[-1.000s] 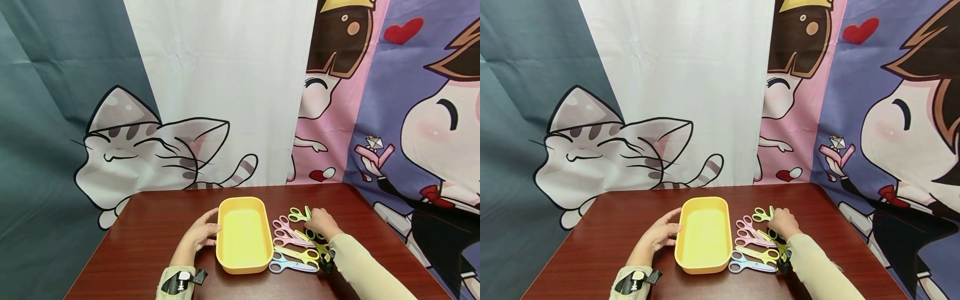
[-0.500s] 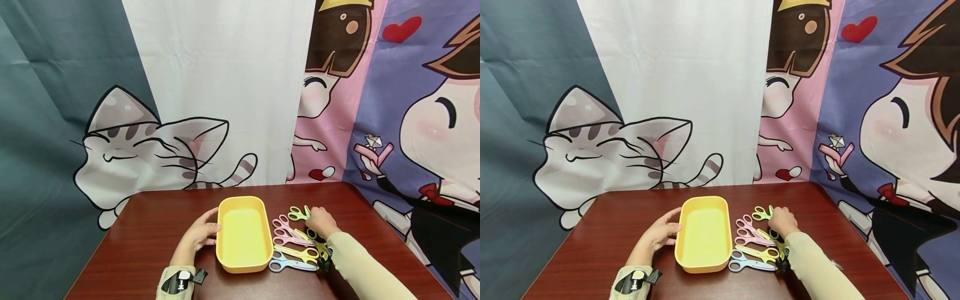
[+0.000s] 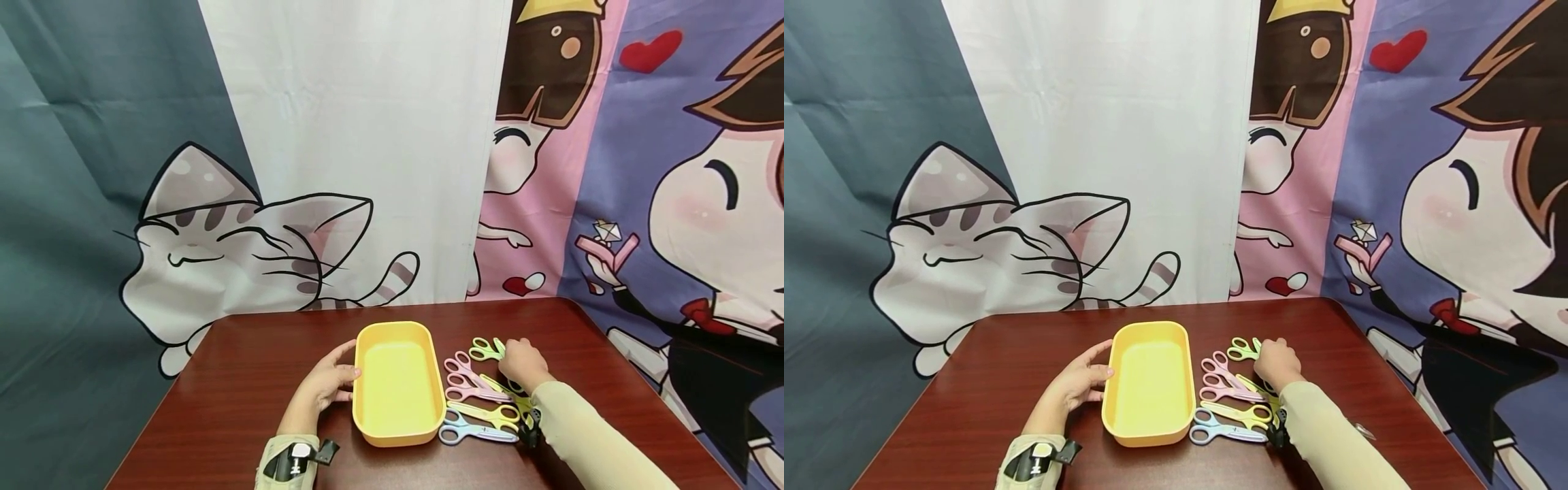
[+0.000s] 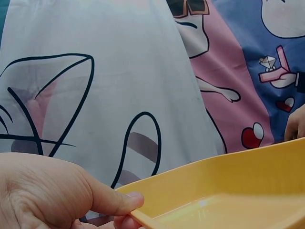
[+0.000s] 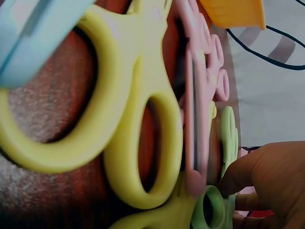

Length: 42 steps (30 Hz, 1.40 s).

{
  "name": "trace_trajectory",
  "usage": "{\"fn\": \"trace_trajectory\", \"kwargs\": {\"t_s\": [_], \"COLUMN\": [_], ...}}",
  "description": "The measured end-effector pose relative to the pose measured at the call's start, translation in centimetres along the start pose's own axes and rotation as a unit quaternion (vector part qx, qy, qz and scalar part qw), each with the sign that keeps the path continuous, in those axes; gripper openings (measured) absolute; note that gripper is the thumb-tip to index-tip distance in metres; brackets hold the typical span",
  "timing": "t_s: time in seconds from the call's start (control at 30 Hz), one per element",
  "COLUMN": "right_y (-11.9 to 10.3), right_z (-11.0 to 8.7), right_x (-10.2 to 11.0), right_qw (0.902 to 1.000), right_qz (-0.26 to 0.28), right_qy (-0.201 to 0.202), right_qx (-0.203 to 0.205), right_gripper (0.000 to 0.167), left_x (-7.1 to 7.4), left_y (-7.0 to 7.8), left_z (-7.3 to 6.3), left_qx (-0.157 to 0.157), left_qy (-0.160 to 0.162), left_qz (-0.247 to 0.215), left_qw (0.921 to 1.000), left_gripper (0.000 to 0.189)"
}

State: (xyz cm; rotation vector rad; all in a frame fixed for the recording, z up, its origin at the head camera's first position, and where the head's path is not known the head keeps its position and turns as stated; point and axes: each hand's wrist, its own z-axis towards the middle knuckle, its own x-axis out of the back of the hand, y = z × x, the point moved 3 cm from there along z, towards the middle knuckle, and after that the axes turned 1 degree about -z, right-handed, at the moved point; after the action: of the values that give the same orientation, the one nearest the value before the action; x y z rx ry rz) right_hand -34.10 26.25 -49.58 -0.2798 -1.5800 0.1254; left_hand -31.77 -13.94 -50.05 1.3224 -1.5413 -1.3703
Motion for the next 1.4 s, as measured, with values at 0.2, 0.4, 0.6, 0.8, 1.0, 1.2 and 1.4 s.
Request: {"fn": "trace_trajectory", "kwargs": {"t_s": [0.2, 0.4, 0.6, 0.8, 1.0, 1.2, 1.4], "right_y": [-0.1, 0.1, 0.6, 1.1, 1.6, 1.6, 1.6], "right_z": [-0.1, -0.2, -0.5, -0.7, -0.9, -1.1, -0.9], "right_x": [-0.2, -0.4, -0.7, -1.0, -1.3, -1.1, -0.8], "right_qw": [0.9996, 0.9991, 0.9986, 0.9919, 0.9848, 0.9824, 0.9809], "right_qz": [-0.025, -0.04, -0.038, -0.037, -0.049, -0.053, -0.055], "right_qy": [0.004, 0.012, 0.032, 0.082, 0.106, 0.108, 0.116], "right_qx": [-0.009, -0.007, 0.02, 0.089, 0.129, 0.143, 0.146], "right_gripper": [0.028, 0.027, 0.032, 0.031, 0.031, 0.031, 0.03], "left_x": [-0.1, -0.1, -0.1, 0.1, 0.1, 0.0, 0.1], "left_y": [0.1, 0.2, 0.1, 0.1, 0.1, 0.0, 0.0], "left_z": [0.0, -0.1, 0.0, 0.0, 0.0, -0.1, -0.1], "left_qx": [-0.001, -0.004, -0.005, -0.008, -0.007, -0.007, -0.009], "left_qy": [-0.002, -0.002, -0.001, -0.005, -0.003, -0.003, -0.006], "left_qz": [-0.003, -0.002, -0.001, -0.003, -0.001, 0.001, -0.001], "left_qw": [1.0, 1.0, 1.0, 1.0, 1.0, 1.0, 0.9999], "left_gripper": [0.067, 0.068, 0.069, 0.069, 0.069, 0.07, 0.069]}}
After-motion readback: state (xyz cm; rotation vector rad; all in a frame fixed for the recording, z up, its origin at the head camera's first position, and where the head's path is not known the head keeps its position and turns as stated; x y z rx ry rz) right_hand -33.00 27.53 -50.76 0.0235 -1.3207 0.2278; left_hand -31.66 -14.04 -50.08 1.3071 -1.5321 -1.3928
